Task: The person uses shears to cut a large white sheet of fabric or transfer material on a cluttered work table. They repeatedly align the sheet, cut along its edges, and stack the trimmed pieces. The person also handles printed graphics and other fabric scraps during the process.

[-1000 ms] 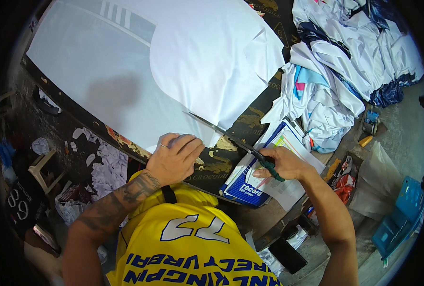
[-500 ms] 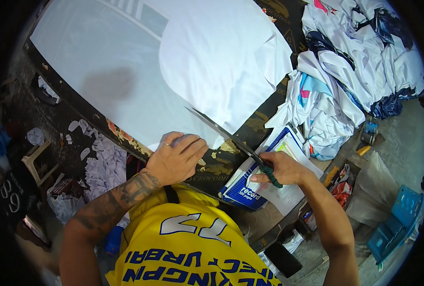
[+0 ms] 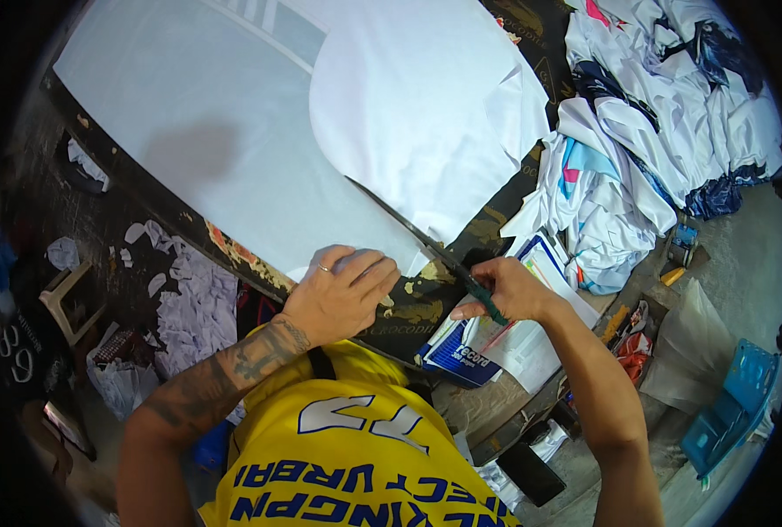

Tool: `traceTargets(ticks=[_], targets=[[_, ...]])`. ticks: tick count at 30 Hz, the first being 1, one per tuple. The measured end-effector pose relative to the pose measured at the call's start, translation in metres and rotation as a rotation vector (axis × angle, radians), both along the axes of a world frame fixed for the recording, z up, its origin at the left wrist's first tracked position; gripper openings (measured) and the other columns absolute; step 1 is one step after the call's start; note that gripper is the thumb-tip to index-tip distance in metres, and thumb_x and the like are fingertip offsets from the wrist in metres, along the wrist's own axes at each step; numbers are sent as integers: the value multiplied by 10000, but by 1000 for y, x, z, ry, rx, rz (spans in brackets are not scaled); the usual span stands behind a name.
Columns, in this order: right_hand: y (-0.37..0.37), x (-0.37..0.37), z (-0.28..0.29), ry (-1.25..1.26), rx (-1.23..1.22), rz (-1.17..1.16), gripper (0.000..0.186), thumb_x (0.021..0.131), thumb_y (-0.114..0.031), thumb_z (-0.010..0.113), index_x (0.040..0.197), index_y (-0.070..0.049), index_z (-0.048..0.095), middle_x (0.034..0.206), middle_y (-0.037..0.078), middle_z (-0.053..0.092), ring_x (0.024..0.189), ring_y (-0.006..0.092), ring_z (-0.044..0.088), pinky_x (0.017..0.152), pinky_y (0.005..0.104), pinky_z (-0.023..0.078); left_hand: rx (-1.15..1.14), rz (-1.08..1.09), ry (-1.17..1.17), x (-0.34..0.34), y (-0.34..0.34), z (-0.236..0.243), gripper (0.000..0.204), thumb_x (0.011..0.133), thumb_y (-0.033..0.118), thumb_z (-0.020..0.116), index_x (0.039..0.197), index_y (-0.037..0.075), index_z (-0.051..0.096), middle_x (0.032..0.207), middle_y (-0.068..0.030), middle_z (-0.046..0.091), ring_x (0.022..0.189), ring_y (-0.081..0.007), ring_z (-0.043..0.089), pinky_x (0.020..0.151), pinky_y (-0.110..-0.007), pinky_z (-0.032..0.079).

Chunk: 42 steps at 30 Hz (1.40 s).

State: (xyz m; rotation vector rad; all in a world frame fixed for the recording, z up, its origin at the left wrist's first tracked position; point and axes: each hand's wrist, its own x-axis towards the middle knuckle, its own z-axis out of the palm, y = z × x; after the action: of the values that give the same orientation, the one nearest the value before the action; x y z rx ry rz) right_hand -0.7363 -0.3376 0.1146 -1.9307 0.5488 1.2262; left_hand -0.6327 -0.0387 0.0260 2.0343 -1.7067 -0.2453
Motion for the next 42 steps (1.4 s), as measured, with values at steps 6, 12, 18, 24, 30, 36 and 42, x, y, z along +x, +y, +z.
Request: traceTargets(ticks=[6,12,18,24,30,36,42], targets=[[31,8,-2,-33,-27,-98,734,742,-691,920,796,8,703,634,99,588,625,215,570,627,401,459,-1,-3,26,2,2,-2,490,864,279,713,1317,93,690,1387,-27,633,1337,-207,539,1140,-484,360],[70,16,2,-119,-27,-220,751,741,-689,922,911,23,755,705,141,673,670,281,644,683,414,519,56,-16,251,18,0,16,406,872,244,696,1239,69,689,1397,-81,631,1350,-252,541,1159,-480,342],[121,31,4,-16,-111,-366,751,751,-680,918,820,32,691,662,134,602,642,253,571,651,412,488,43,10,494,105,48,55,235,797,17,676,1031,38,677,1273,-119,665,1333,-341,588,1125,-521,449],[176,68,13,95,-74,-629,708,754,-632,944,814,29,699,680,118,625,667,217,591,675,397,514,236,-229,614,196,80,40,219,790,8,682,1008,24,685,1221,-121,643,1323,-333,580,1133,-515,442],[223,108,0,20,-100,-833,683,765,-607,950,828,25,700,693,86,628,672,189,570,658,373,500,299,-417,718,221,73,31,216,800,1,677,1015,20,682,1284,-126,635,1358,-350,549,1119,-511,454],[239,145,-6,-38,-51,-1030,733,740,-678,922,903,8,719,734,136,688,710,250,675,707,370,549,340,-519,759,234,69,26,317,847,12,677,1160,-34,703,1351,-169,607,1389,-365,520,1150,-508,450],[232,182,-5,-39,110,-1253,624,822,-519,951,1043,36,772,847,99,749,814,139,685,759,314,571,541,-635,797,240,70,15,249,884,47,648,1112,-11,730,1387,-177,613,1348,-370,540,1135,-505,465]])
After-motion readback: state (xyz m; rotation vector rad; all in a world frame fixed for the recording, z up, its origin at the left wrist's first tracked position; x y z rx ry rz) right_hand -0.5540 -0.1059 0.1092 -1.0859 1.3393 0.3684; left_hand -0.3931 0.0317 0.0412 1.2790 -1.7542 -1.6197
